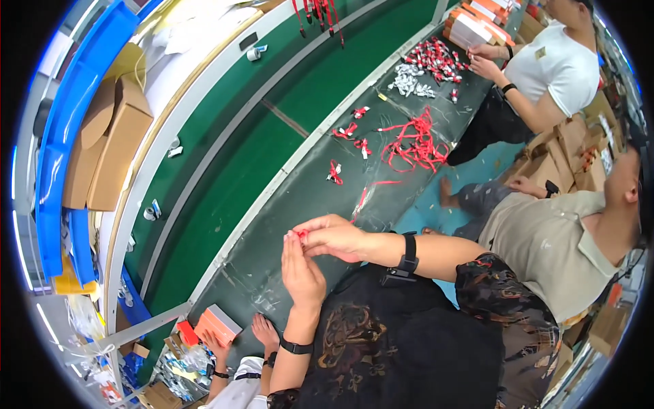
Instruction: The person packs a box with a white insert and a red lanyard, then untangles another lanyard to attach a white plastic clip to it.
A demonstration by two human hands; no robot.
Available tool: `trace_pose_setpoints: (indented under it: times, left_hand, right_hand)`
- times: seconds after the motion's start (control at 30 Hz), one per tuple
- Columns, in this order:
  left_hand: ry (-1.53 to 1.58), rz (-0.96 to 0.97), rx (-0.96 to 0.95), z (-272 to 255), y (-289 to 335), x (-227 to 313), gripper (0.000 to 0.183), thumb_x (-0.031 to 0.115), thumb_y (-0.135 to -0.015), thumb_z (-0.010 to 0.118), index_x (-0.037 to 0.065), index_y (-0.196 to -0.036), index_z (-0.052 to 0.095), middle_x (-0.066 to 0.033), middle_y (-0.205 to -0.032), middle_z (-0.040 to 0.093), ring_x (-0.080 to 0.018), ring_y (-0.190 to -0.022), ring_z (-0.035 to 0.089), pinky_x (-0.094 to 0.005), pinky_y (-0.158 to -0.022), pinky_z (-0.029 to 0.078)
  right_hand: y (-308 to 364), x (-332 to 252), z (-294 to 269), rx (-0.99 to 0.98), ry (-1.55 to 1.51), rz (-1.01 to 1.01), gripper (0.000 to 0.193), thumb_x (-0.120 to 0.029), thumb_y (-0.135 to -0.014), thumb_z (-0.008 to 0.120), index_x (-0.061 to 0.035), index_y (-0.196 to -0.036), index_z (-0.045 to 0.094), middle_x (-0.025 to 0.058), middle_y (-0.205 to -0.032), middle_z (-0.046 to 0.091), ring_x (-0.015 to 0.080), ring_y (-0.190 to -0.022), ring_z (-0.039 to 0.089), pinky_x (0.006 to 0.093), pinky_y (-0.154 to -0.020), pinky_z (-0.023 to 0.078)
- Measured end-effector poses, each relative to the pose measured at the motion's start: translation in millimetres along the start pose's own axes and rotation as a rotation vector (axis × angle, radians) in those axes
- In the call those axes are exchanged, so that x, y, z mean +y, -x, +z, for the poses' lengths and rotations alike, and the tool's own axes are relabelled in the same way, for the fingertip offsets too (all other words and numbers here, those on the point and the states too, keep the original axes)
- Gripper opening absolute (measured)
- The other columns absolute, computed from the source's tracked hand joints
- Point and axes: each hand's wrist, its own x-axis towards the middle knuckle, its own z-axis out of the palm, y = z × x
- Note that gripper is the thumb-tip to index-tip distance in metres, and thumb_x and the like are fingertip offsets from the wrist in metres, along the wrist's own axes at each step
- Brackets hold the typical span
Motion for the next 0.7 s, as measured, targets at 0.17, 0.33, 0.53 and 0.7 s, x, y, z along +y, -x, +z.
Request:
trace_pose_setpoints:
  times: [0.17,0.33,0.53,0.7]
  left_hand:
    - [0.192,0.000,-0.173,22.5,-8.0,7.6,0.090,0.006,-0.082,0.069,-0.015,-0.148,0.012,-0.0339,-0.151,0.034,-0.0475,-0.141,0.034,-0.0499,-0.118,0.027]
    - [0.103,-0.027,-0.251,32.1,-10.7,12.7,0.084,0.012,-0.080,0.075,-0.010,-0.146,0.029,-0.0321,-0.151,0.034,-0.0462,-0.142,0.034,-0.0480,-0.117,0.029]
    - [0.122,-0.326,-0.303,30.3,21.9,8.3,0.041,0.011,-0.083,0.073,0.004,-0.123,0.064,-0.0201,-0.133,0.058,-0.0386,-0.120,0.057,-0.0440,-0.101,0.047]
    - [0.102,-0.532,-0.306,27.6,53.7,14.7,0.041,0.008,-0.083,0.071,0.001,-0.123,0.062,-0.0223,-0.131,0.058,-0.0397,-0.120,0.057,-0.0433,-0.103,0.045]
  right_hand:
    - [-10.9,2.5,-39.3,0.161,-0.069,0.007,0.033,-0.010,-0.091,0.071,0.0066,-0.118,0.063,0.0125,-0.108,0.069,0.0211,-0.102,0.067,0.0384,-0.087,0.057]
    - [-60.7,-30.4,-107.9,0.403,0.128,-0.300,0.021,0.003,-0.087,0.063,0.0062,-0.108,0.067,0.0108,-0.095,0.071,0.0158,-0.076,0.069,0.0332,-0.073,0.062]
    - [-157.7,-74.5,-210.1,0.753,1.145,-0.675,0.020,-0.010,-0.079,0.071,-0.0058,-0.099,0.074,0.0126,-0.083,0.071,0.0215,-0.073,0.070,0.0362,-0.066,0.055]
    - [-184.4,-95.4,-240.4,0.888,1.564,-0.299,0.018,-0.014,-0.084,0.064,-0.0093,-0.100,0.071,0.0178,-0.094,0.070,0.0398,-0.089,0.068,0.0499,-0.077,0.055]
